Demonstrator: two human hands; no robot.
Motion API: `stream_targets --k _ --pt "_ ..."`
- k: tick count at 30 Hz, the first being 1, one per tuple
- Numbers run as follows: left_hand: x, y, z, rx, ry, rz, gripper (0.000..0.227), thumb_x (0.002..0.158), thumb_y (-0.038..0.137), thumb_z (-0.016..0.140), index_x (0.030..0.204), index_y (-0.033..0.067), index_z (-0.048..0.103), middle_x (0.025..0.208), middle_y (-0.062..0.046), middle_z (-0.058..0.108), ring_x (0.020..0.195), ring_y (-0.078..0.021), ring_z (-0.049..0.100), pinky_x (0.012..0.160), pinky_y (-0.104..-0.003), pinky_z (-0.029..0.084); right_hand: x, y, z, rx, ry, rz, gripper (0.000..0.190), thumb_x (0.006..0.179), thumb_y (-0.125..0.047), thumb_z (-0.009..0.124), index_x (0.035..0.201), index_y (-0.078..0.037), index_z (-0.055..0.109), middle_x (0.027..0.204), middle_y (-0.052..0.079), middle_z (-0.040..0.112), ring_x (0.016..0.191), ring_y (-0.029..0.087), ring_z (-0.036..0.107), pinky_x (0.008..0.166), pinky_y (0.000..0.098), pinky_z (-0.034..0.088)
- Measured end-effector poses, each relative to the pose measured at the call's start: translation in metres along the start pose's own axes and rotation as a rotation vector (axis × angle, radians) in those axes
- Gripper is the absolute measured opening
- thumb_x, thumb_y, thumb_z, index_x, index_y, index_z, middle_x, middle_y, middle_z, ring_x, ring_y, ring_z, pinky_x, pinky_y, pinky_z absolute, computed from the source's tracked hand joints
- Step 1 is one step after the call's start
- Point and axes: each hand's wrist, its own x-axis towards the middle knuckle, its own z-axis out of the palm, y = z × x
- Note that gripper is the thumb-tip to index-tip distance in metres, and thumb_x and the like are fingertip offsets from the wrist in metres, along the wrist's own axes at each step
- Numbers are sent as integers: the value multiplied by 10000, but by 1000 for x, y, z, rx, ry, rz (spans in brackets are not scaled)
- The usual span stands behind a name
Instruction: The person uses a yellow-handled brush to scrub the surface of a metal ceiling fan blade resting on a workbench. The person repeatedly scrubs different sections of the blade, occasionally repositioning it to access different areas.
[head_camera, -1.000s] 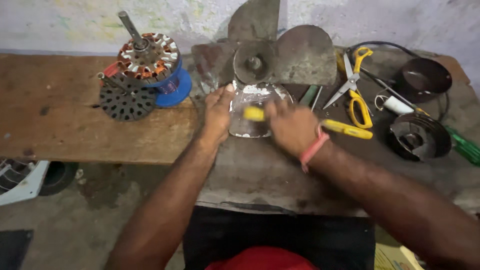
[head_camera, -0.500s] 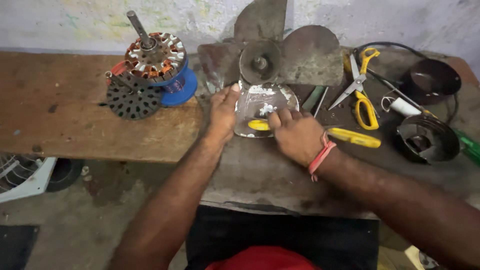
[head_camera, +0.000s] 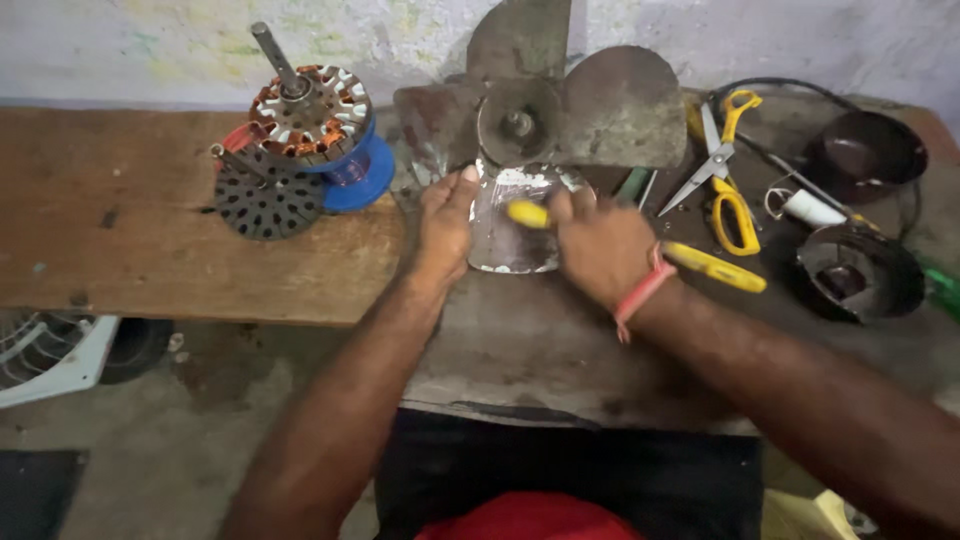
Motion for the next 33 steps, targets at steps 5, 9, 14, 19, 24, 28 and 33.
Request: stream_targets --k 5,9,14,19,24,28,33 --pt "2 -8 -4 7 -22 49 307 1082 281 586 1026 7 711 913 -17 708 782 -87 620 722 -271 520 -13 1 -4 29 169 -130 173 868 -123 558 1012 -32 586 924 166 668 761 326 721 642 441 581" --pt "3 -14 -5 17 13 33 298 1081 278 593 1022 10 709 881 -18 697 743 -89 606 673 -279 511 -2 0 0 -17 12 11 150 953 -134 544 1038 -27 606 896 174 668 690 316 710 578 430 566" --pt "-1 0 -2 -32 12 -20 283 1054 271 593 1031 15 710 901 -29 725 758 -101 655 704 -282 553 -27 -16 -8 19 100 -208 167 868 -153 563 989 -45 600 864 146 661 717 321 719 603 437 578" --pt "-1 0 -1 -28 -25 6 291 1061 274 582 1033 14 709 906 -36 730 755 -102 662 698 -283 559 5 -2 0 32 13 45 184 932 -119 539 1072 -23 610 919 168 665 776 334 719 599 443 576" --pt "-2 1 2 0 -19 29 320 1075 281 573 1019 1 717 904 -40 729 763 -101 653 702 -279 545 -17 -12 -5 3 27 -193 235 870 -148 541 1066 -46 620 931 172 674 799 345 724 608 445 590" --pt "0 -3 -2 55 -3 19 324 1084 289 573 1021 0 707 876 -29 703 735 -97 617 679 -278 520 15 5 -4 55 -165 122 221 985 -145 510 1146 -33 612 998 179 681 830 350 728 674 462 585" --pt "5 -10 -1 -7 12 53 285 1048 275 592 1027 13 700 919 -13 721 799 -95 643 741 -269 541 -22 -14 -14 5 -49 -197 268 844 -147 584 1090 -52 631 955 148 683 777 325 722 575 429 586"
